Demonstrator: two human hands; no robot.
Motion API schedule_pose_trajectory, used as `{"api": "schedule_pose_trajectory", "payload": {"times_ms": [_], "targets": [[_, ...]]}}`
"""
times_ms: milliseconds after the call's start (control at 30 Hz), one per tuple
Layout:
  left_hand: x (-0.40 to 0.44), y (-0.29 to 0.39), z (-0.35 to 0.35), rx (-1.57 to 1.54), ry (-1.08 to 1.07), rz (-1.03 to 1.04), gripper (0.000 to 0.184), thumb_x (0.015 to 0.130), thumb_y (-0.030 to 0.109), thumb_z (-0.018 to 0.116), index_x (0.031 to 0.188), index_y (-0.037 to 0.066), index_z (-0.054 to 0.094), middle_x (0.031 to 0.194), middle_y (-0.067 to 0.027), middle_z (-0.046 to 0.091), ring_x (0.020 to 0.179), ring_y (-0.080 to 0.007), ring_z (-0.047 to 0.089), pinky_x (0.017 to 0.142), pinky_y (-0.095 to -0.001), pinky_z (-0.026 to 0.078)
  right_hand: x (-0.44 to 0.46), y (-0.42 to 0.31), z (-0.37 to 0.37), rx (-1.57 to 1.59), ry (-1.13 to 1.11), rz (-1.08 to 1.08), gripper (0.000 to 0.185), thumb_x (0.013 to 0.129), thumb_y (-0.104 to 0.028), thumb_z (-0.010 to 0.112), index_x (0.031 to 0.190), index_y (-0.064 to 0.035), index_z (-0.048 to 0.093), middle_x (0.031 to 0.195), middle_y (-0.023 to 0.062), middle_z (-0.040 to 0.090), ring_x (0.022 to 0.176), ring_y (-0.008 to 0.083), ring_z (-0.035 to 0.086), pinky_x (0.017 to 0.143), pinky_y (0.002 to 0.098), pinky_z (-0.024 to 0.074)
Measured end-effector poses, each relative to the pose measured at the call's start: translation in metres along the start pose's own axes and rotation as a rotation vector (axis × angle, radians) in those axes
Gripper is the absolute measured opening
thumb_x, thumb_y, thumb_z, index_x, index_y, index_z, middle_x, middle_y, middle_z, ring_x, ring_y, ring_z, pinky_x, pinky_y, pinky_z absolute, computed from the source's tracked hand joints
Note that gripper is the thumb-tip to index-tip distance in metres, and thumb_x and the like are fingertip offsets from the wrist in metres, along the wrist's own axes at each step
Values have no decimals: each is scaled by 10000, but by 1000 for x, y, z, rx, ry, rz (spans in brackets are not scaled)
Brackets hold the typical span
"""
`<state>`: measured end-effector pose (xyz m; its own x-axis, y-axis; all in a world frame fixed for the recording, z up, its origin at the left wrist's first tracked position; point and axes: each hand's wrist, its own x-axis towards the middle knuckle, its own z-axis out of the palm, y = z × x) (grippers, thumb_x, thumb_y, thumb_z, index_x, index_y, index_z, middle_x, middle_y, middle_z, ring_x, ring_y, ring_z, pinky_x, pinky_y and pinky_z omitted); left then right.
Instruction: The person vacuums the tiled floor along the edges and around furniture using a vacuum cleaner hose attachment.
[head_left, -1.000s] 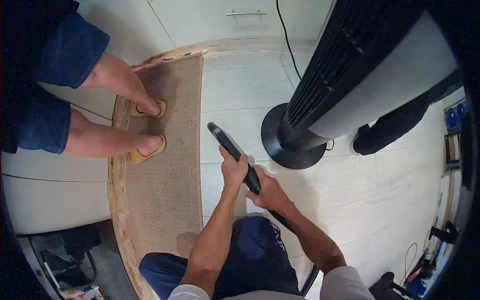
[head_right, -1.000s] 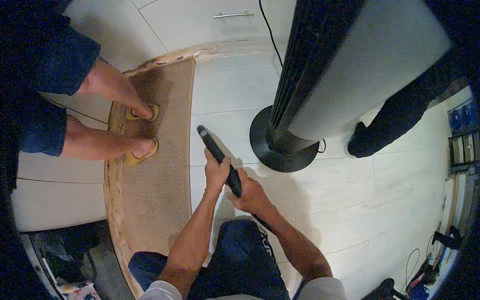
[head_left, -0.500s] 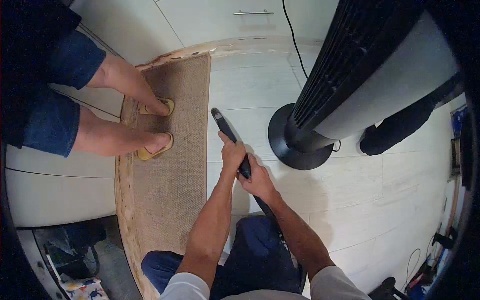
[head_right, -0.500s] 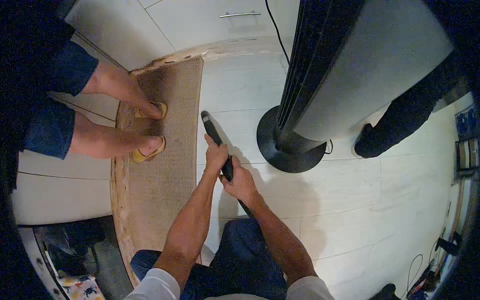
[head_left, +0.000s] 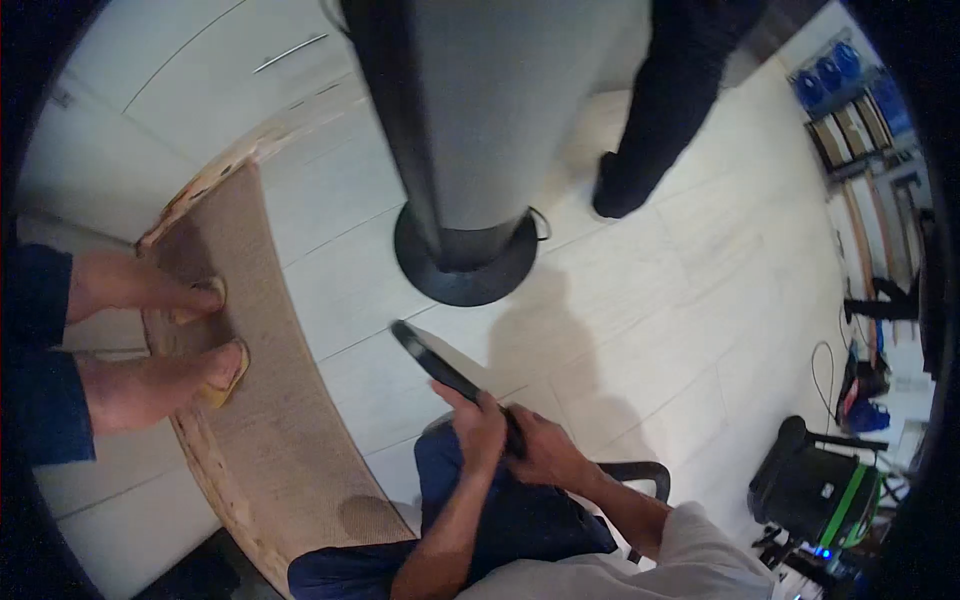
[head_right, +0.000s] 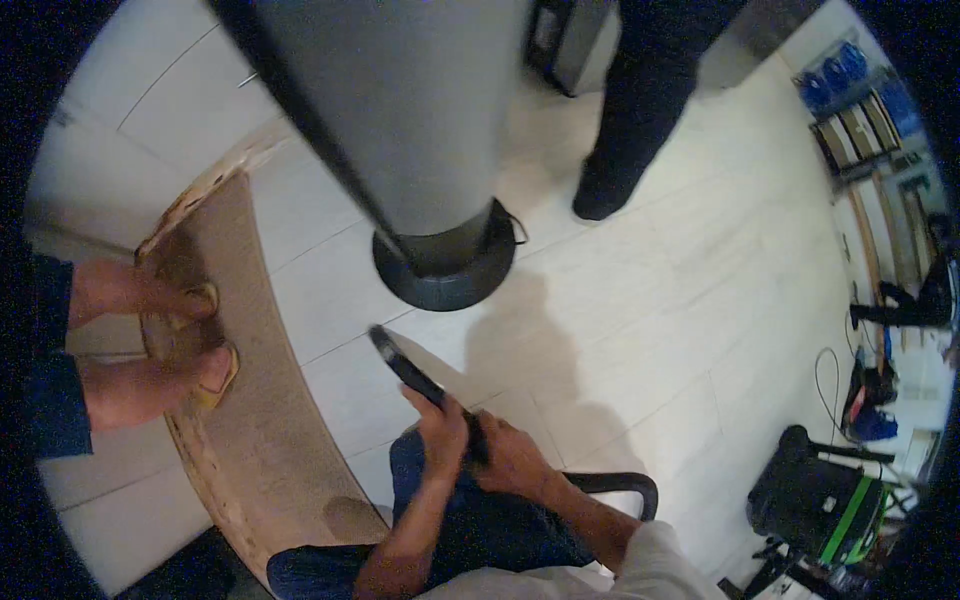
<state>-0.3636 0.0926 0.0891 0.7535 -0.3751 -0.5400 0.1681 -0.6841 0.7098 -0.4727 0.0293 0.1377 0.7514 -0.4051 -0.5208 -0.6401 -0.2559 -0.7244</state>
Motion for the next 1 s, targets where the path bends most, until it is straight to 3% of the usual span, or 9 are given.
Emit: {"api": "schedule_pose_trajectory", "payload": {"times_ms": [100,200,233,300,500,667,800,867,1000], "targets": [[-55,-8,48,159,-381,109,887,1003,329,495,1534,-59,-99,1419,-445,370,1152,-556,555,1021,-522,449,-81,34,-22,-52,256,72,667,820,-211,736,1369,7,426,1032,280,676,939,475,659,818,538,546],[-56,-22,75,106,-643,70,770,980,365,530,1511,-81,196,1413,-411,417,1152,-534,570,1040,-526,442,-120,99,-30,74,568,126,708,849,-212,737,1440,10,416,1044,256,698,927,364,718,806,424,572],[-53,-26,82,89,-660,52,752,974,361,543,1502,-83,243,1405,-405,432,1149,-528,575,1039,-524,444,-126,76,-57,181,503,385,694,866,-213,732,1448,11,426,1040,241,706,922,316,729,797,375,567],[-24,-43,80,417,-407,365,660,946,320,590,1438,-74,393,1363,-385,489,1147,-501,586,1025,-495,466,-124,98,-56,267,600,332,678,880,-219,720,1441,19,423,982,208,708,860,279,714,778,367,560],[21,-43,24,646,-284,372,627,899,323,666,1354,-82,520,1213,-289,646,1057,-376,677,914,-403,544,-42,129,-71,325,687,149,667,873,-208,718,1431,21,432,976,207,711,864,297,721,769,372,557],[-8,-46,-3,264,-58,325,333,875,175,673,1138,-30,674,1031,-245,690,903,-362,699,799,-423,554,25,141,-104,261,805,71,626,868,-229,716,1390,20,475,925,260,695,864,365,720,748,403,549],[-17,-60,-11,285,-101,324,323,860,143,681,1131,-33,672,986,-229,697,861,-346,697,791,-411,551,41,147,-128,187,814,5,598,866,-231,714,1361,27,498,884,251,686,830,360,711,732,400,546],[-14,-76,-11,339,-90,440,268,880,156,663,1091,-7,690,936,-168,736,849,-244,720,772,-362,560,19,137,-135,184,743,31,562,864,-224,715,1331,25,525,863,234,681,789,338,696,717,385,545],[-14,-68,-20,311,-75,397,264,892,176,669,1085,-2,689,926,-173,734,850,-248,719,768,-364,558,-56,121,-107,207,555,81,577,862,-195,730,1365,-6,520,866,191,699,766,241,680,715,380,540]]}}
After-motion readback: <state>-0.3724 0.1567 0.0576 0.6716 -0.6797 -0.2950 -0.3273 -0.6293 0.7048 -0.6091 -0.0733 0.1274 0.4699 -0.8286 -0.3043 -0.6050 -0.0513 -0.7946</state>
